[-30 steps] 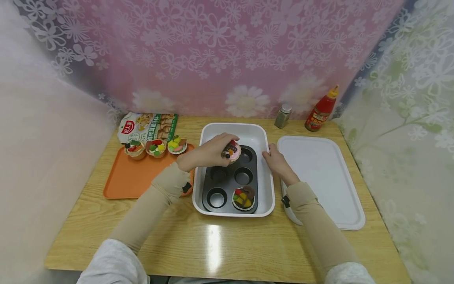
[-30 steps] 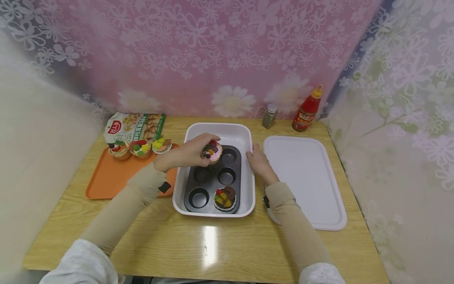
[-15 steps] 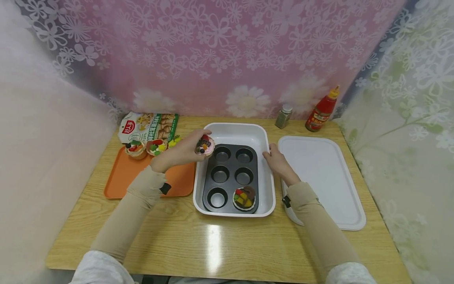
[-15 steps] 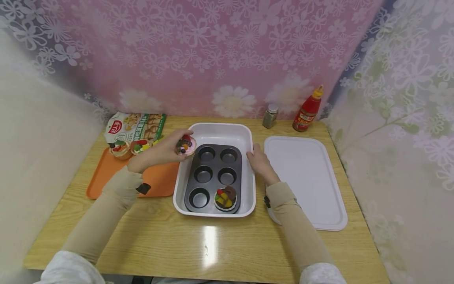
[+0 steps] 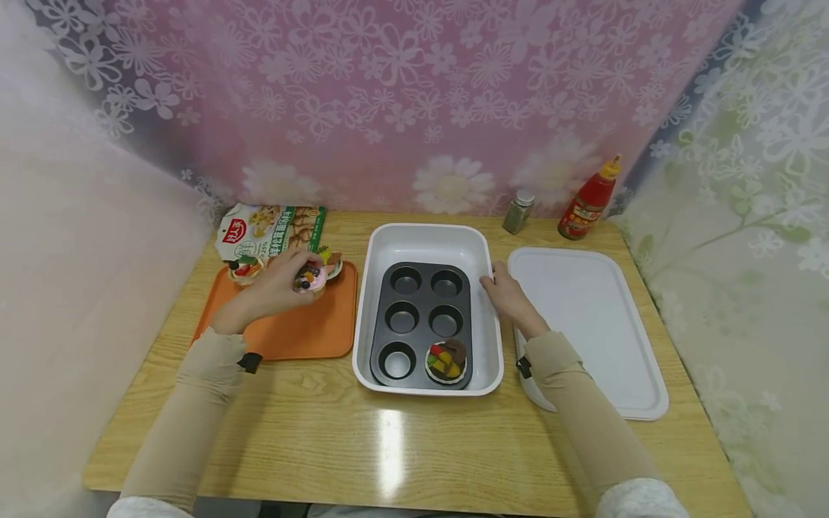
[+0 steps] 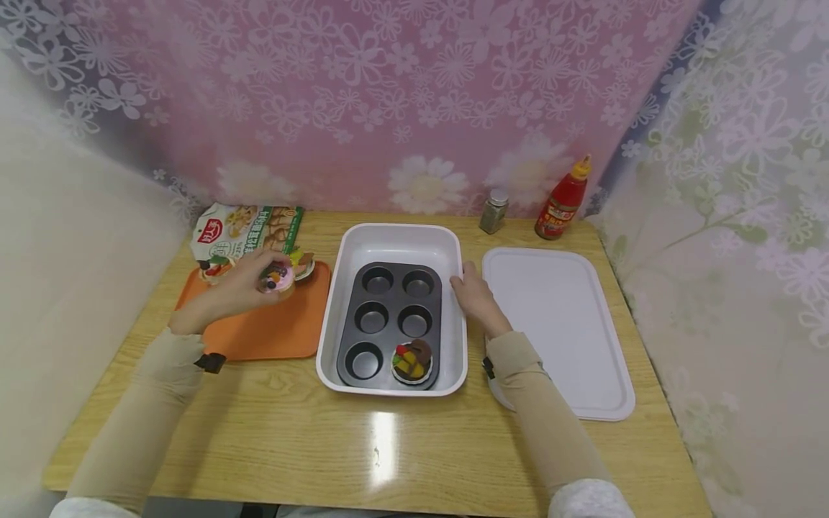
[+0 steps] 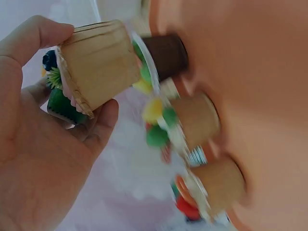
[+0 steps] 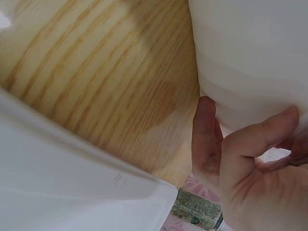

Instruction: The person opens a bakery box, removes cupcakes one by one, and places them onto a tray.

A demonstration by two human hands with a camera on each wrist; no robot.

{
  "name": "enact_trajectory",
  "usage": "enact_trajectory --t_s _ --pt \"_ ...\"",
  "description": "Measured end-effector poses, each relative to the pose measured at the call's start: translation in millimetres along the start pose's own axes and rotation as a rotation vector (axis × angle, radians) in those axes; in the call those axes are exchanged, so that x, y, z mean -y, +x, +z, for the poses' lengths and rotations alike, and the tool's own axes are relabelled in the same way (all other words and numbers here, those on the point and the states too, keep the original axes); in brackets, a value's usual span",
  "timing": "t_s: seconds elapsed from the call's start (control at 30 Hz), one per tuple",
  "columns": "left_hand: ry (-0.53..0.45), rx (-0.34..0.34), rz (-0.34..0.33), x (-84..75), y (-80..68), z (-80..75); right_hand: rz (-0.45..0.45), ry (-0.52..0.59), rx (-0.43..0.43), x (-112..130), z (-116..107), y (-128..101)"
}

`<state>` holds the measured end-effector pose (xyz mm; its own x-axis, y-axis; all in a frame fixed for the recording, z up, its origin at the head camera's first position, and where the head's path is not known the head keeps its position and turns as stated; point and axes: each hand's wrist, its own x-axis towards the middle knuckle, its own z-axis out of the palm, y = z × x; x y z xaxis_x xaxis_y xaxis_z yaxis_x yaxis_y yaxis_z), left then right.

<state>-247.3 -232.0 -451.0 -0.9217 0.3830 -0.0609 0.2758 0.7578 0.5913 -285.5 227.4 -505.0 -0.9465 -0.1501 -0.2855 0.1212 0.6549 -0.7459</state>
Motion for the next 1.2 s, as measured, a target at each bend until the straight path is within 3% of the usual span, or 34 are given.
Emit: enact_trajectory --t_s 0.2,0.47,0.77,1.2 --pt "0.029 -0.018 -0.078 22.8 -28.0 -7.5 0.0 -0.008 0.002 2.8 -2.2 -0.9" --pt "0.052 -0.044 -0.152 56.6 -49.1 -4.1 0.011 -0.004 0.008 3.2 -1.6 -1.2" --pt "0.047 -0.066 -0.173 74.2 -57.1 1.4 -0.006 -0.01 0.005 4.4 -1.9 -1.7" --pt "-0.013 -0.027 -0.183 78.5 -60.0 1.3 0.02 -0.001 0.006 3.3 -1.5 -1.1"
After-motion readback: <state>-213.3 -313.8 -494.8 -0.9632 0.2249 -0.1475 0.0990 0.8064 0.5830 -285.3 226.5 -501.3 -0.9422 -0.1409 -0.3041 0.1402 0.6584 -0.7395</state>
